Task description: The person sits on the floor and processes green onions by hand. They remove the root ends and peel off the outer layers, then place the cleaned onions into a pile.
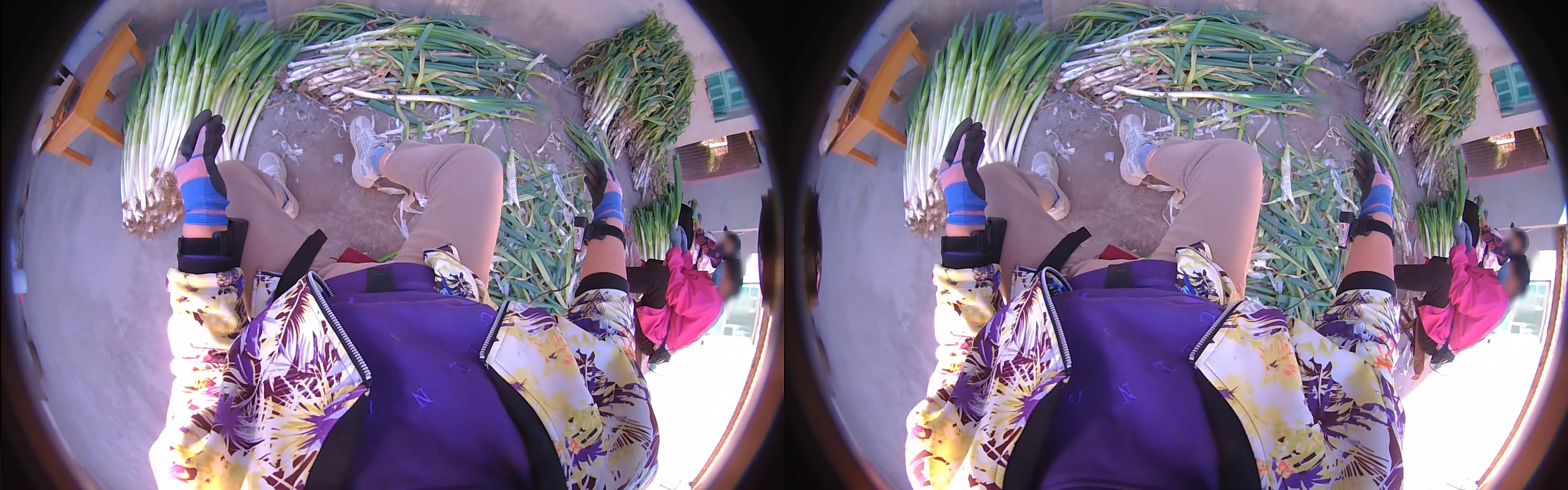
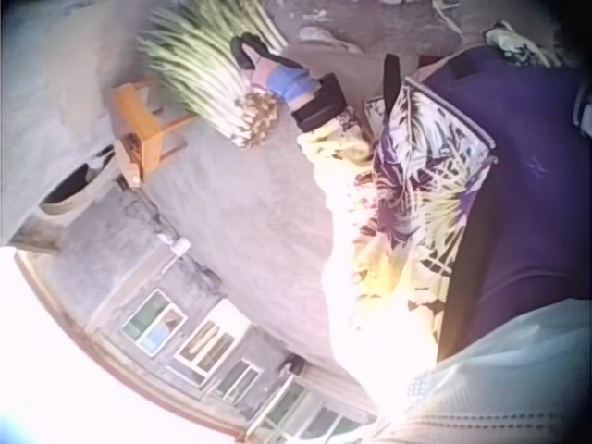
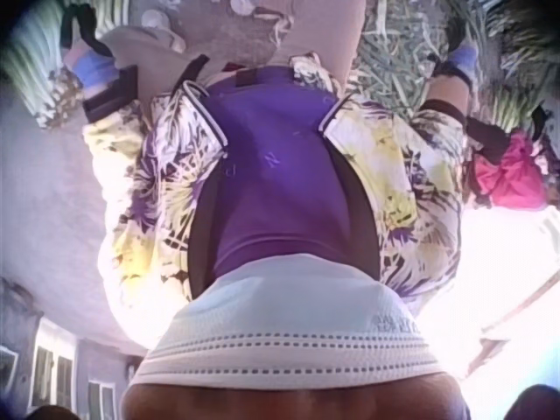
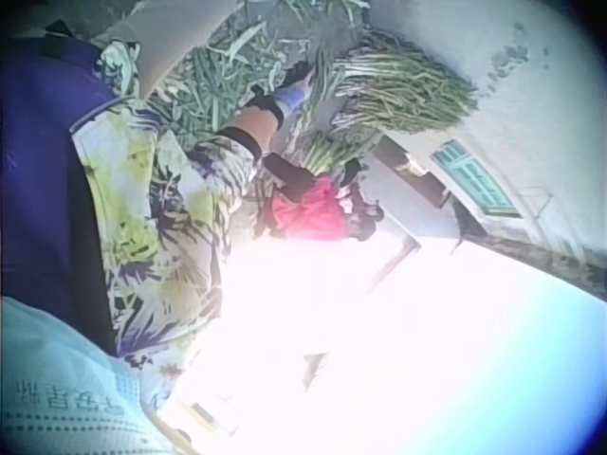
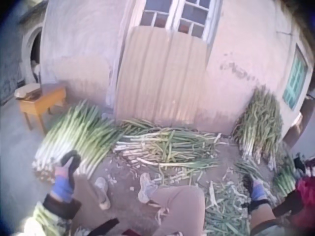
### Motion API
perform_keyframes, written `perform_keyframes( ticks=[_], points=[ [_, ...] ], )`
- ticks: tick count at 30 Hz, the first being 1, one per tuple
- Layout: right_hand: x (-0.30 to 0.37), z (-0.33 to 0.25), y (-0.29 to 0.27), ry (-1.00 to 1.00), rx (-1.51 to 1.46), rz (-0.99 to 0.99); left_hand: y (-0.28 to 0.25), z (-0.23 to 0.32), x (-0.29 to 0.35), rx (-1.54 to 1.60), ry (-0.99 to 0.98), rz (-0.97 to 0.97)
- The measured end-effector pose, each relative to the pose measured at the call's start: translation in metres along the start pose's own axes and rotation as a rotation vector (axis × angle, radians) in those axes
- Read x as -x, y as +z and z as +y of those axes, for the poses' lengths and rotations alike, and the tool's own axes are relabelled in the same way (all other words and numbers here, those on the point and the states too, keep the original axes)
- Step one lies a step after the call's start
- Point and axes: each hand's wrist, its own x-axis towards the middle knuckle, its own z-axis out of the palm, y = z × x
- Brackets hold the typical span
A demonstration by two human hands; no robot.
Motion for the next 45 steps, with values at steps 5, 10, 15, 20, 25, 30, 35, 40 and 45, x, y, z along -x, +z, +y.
perform_keyframes(
  ticks=[5,10,15,20,25,30,35,40,45],
  points=[
    [-0.001,0.015,-0.002,0.089,-0.026,-0.100,0.003,0.006,0.002,0.014,-0.007,0.007],
    [0.022,0.016,-0.008,0.113,0.096,-0.055,0.004,0.005,0.004,0.053,0.004,-0.005],
    [0.042,0.018,-0.089,0.142,0.136,-0.055,0.010,-0.008,0.000,0.091,0.001,-0.015],
    [0.054,0.050,-0.109,0.165,0.153,-0.035,0.014,-0.004,0.003,0.099,0.000,-0.048],
    [0.046,0.090,-0.108,0.265,0.070,-0.070,0.018,-0.008,0.002,0.033,0.000,-0.086],
    [0.039,0.147,-0.075,0.341,0.084,-0.131,0.021,0.004,0.007,-0.094,-0.023,-0.024],
    [0.030,0.181,-0.073,0.327,0.219,-0.259,0.022,-0.002,0.005,-0.030,-0.042,-0.033],
    [0.050,0.170,-0.031,0.309,0.345,-0.093,0.025,0.006,0.007,0.011,0.001,-0.009],
    [0.062,0.168,-0.047,0.220,0.227,-0.035,0.024,-0.003,0.003,0.065,-0.010,-0.056]
  ],
)
